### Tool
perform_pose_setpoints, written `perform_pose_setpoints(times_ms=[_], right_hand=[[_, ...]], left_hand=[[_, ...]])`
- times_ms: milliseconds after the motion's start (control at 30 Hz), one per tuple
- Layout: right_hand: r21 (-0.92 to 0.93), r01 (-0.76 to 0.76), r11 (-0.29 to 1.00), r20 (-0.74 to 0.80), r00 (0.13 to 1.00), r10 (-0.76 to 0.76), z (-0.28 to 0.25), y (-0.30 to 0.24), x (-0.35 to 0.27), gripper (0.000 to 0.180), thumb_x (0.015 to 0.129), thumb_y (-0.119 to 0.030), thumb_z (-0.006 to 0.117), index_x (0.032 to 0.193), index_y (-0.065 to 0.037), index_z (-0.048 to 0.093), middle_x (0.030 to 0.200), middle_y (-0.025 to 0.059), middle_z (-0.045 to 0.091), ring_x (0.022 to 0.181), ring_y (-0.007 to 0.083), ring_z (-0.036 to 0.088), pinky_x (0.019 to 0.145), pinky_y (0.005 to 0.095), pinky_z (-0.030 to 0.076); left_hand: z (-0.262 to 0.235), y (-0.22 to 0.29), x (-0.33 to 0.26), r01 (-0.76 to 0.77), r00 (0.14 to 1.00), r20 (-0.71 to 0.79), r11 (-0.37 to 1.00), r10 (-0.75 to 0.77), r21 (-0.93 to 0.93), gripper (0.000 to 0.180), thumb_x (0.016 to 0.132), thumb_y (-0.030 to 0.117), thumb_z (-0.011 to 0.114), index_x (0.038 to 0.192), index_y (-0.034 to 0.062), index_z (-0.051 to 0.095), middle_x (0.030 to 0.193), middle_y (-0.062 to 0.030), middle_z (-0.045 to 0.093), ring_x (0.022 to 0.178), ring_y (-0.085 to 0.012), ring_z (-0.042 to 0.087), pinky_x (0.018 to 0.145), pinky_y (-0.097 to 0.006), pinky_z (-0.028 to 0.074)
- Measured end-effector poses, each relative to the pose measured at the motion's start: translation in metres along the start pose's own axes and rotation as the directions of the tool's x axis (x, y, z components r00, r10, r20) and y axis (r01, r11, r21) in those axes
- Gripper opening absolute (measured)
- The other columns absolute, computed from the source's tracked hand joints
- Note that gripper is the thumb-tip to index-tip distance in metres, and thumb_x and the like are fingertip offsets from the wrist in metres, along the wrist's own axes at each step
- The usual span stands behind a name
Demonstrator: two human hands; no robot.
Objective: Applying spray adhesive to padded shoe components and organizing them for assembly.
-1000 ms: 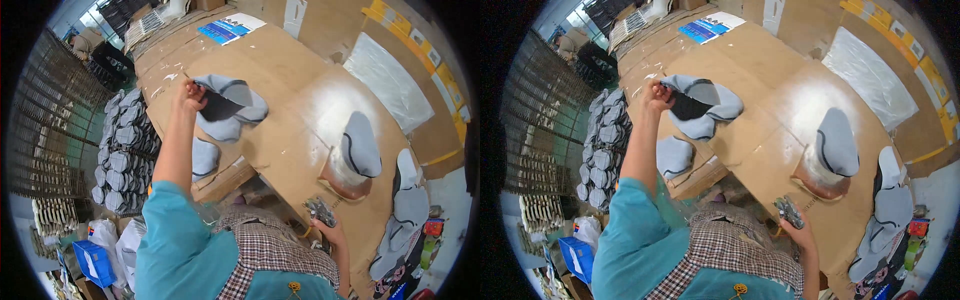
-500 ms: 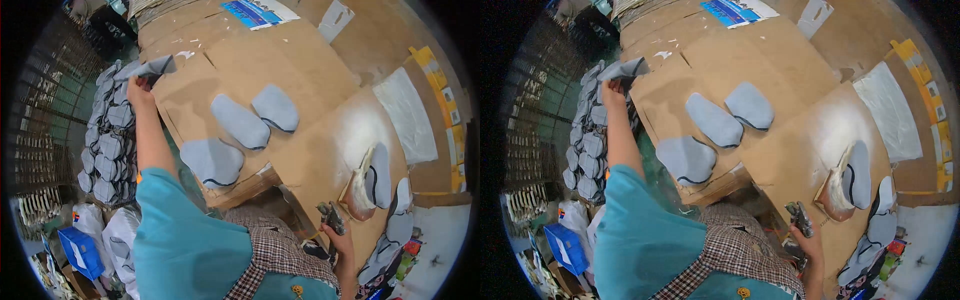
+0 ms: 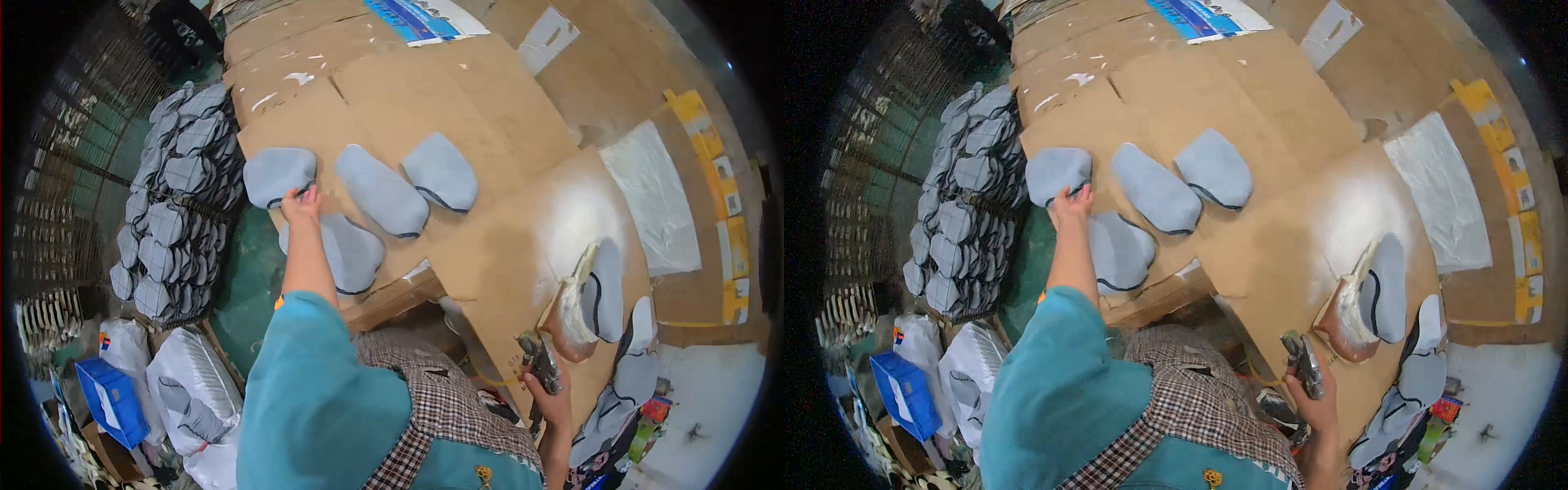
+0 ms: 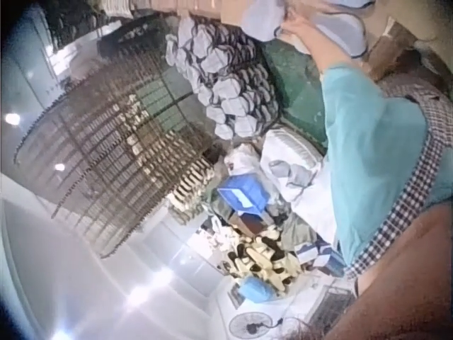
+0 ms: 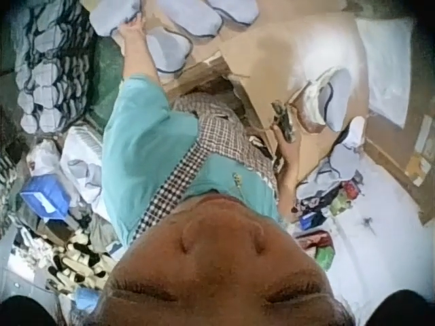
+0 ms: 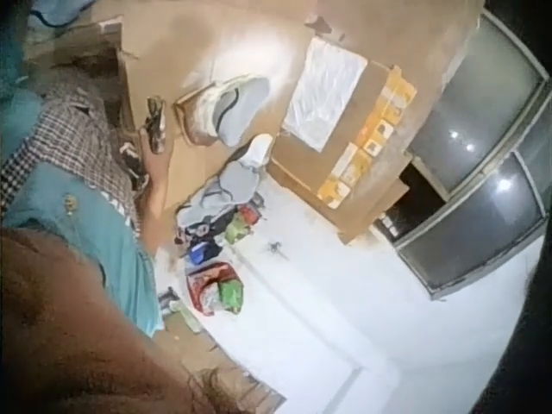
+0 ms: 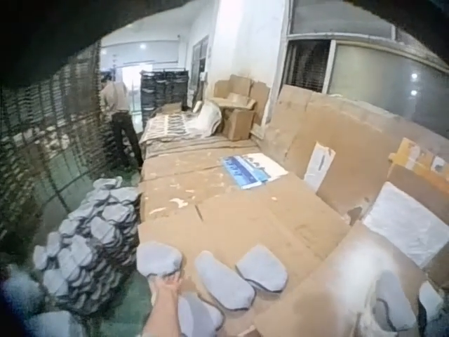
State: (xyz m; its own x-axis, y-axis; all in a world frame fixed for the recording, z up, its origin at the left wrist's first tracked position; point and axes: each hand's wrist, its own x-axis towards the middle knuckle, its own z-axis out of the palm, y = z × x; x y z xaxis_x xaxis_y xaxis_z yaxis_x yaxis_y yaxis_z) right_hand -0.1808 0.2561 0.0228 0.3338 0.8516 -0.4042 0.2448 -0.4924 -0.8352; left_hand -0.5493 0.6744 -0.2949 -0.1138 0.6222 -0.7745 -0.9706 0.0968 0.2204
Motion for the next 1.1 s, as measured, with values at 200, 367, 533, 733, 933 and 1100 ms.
perform_pose_setpoints(times_ms=[200,367,533,733,933,1100], right_hand=[[0.108,-0.003,0.994,-0.234,0.972,0.028,-0.046,0.007,-0.075,0.048,0.075,-0.008,0.061,0.119,0.0,0.044,0.086,0.002,0.054,0.078,0.0094,0.051,0.07,0.0243,0.042],[0.179,0.139,0.974,-0.388,0.92,-0.06,-0.094,0.026,-0.158,0.051,0.076,-0.008,0.06,0.122,0.001,0.039,0.089,0.0047,0.055,0.083,0.0115,0.051,0.074,0.0256,0.042],[0.166,0.238,0.957,-0.626,0.776,-0.085,-0.129,0.079,-0.238,0.048,0.076,-0.007,0.059,0.119,0.001,0.039,0.087,0.0066,0.056,0.077,0.0134,0.055,0.069,0.0267,0.045],[0.321,0.172,0.931,-0.739,0.66,0.133,-0.142,0.108,-0.296,0.038,0.076,-0.006,0.058,0.111,0.004,0.044,0.08,0.0087,0.056,0.071,0.0163,0.055,0.064,0.0293,0.046],[0.234,0.191,0.953,-0.688,0.725,0.024,-0.126,0.1,-0.316,0.039,0.073,-0.001,0.058,0.11,0.005,0.046,0.078,0.0086,0.056,0.068,0.0151,0.056,0.063,0.0275,0.048],[0.206,0.191,0.96,-0.737,0.676,0.024,-0.109,0.074,-0.313,0.035,0.073,-0.002,0.059,0.106,0.003,0.049,0.078,0.0069,0.057,0.07,0.0134,0.056,0.065,0.0259,0.047]], left_hand=[[0.001,-0.054,-0.028,0.099,0.934,0.327,0.984,-0.143,0.148,0.014,0.073,0.017,0.051,0.063,0.0074,0.05,0.068,-0.0087,0.057,0.067,-0.0275,0.058,0.063,-0.039,0.046],[0.002,-0.148,-0.145,0.01,0.992,0.117,0.941,-0.052,0.338,0.018,0.082,0.019,0.044,0.064,0.0157,0.046,0.066,0.002,0.053,0.085,-0.023,0.057,0.075,-0.042,0.038],[-0.03,-0.231,-0.194,0.117,0.956,0.201,0.908,-0.212,0.402,0.022,0.084,0.021,0.042,0.063,0.0152,0.042,0.059,0.0014,0.049,0.072,-0.0234,0.057,0.069,-0.041,0.038],[-0.055,-0.314,-0.287,0.003,0.91,0.302,0.733,-0.283,0.68,0.028,0.085,0.025,0.042,0.059,0.0154,0.039,0.054,0.0004,0.046,0.062,-0.0202,0.055,0.064,-0.036,0.038],[-0.072,-0.332,-0.322,-0.022,0.937,0.239,0.642,-0.253,0.766,0.037,0.085,0.032,0.047,0.055,0.0134,0.037,0.048,0.0002,0.042,0.051,-0.0181,0.052,0.058,-0.032,0.041],[-0.077,-0.305,-0.295,-0.05,0.933,0.258,0.618,-0.252,0.785,0.035,0.086,0.029,0.048,0.057,0.0122,0.038,0.049,-0.0013,0.043,0.048,-0.0178,0.051,0.049,-0.027,0.04]])
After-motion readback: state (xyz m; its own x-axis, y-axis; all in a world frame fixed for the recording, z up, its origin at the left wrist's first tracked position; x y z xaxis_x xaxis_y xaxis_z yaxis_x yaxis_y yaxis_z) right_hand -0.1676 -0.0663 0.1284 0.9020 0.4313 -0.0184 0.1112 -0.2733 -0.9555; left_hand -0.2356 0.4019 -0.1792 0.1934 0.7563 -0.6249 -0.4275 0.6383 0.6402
